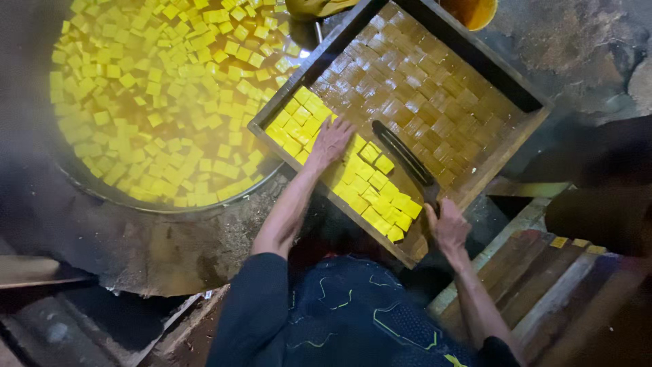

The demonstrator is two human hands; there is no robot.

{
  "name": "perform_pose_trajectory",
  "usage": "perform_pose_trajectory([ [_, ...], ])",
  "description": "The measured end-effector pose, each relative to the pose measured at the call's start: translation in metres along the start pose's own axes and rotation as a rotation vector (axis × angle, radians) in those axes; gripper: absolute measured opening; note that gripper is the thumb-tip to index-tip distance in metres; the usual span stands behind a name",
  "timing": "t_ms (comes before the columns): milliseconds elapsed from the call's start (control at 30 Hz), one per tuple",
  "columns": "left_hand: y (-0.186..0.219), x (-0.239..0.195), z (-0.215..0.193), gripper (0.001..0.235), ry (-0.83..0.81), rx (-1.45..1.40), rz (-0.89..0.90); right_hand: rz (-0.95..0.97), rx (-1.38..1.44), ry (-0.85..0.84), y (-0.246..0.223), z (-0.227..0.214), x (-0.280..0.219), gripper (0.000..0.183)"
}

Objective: The person uses tongs to lift yellow tofu cubes from a large steaming pot and places them into a rectangular wooden tray. The cubes are arranged in rows within the tray as the person repeatedly scoops and transfers them.

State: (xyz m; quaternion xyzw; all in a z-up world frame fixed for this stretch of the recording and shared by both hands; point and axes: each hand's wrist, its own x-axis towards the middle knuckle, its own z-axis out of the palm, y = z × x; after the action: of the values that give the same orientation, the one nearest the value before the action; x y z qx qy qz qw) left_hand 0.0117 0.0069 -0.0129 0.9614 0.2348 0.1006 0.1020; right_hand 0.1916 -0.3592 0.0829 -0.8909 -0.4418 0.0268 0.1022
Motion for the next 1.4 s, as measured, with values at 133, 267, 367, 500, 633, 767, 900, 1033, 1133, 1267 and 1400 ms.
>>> perform_pose_trajectory([
  [133, -0.002, -0.004, -0.016, 0.035, -0.085, 0.053, 0.035, -0.042, 0.110, 0.018, -0.021, -0.004, -0.029, 0.033],
  [267, -0.002, -0.036, -0.049, 0.059, 0.205, -0.113, -0.008, 0.066, 0.144, 0.055, -0.029, -0.015, -0.012, 0.033],
  [367, -0.006, -0.096, -0.075, 0.055, 0.378, -0.275, -0.288, 0.057, 0.271, 0.129, -0.050, -0.025, 0.006, 0.033],
  [500, -0.051, -0.200, -0.093, 0.049, 0.663, -0.194, -0.636, 0.096, 0.549, -0.039, -0.137, -0.011, 0.024, 0.031],
  [633, -0.100, -0.301, -0.083, 0.047, 0.701, -0.106, -0.866, -0.167, 0.851, -0.252, -0.265, 0.046, 0.027, 0.027],
  [767, -0.136, -0.367, -0.067, 0.049, 0.667, -0.042, -0.916, -0.021, 0.874, -0.703, -0.367, 0.114, 0.040, 0.038],
  [900, -0.156, -0.383, -0.062, 0.046, 0.596, -0.096, -0.957, -0.118, 0.526, -0.665, -0.414, 0.163, 0.059, 0.053],
  [1033, -0.160, -0.378, -0.074, 0.046, 0.493, -0.153, -0.944, -0.092, 0.240, -0.765, -0.425, 0.185, 0.068, 0.054],
  [1133, -0.157, -0.373, -0.089, 0.049, 0.460, -0.159, -0.930, -0.087, 0.308, -0.775, -0.440, 0.199, 0.070, 0.055],
  [1267, -0.157, -0.369, -0.109, 0.049, 0.410, -0.178, -0.962, 0.107, 0.547, -0.764, -0.490, 0.237, 0.064, 0.052],
  [1400, -0.157, -0.366, -0.124, 0.047, 0.390, -0.166, -0.990, 0.117, 0.646, -0.586, -0.540, 0.270, 0.067, 0.046],
])
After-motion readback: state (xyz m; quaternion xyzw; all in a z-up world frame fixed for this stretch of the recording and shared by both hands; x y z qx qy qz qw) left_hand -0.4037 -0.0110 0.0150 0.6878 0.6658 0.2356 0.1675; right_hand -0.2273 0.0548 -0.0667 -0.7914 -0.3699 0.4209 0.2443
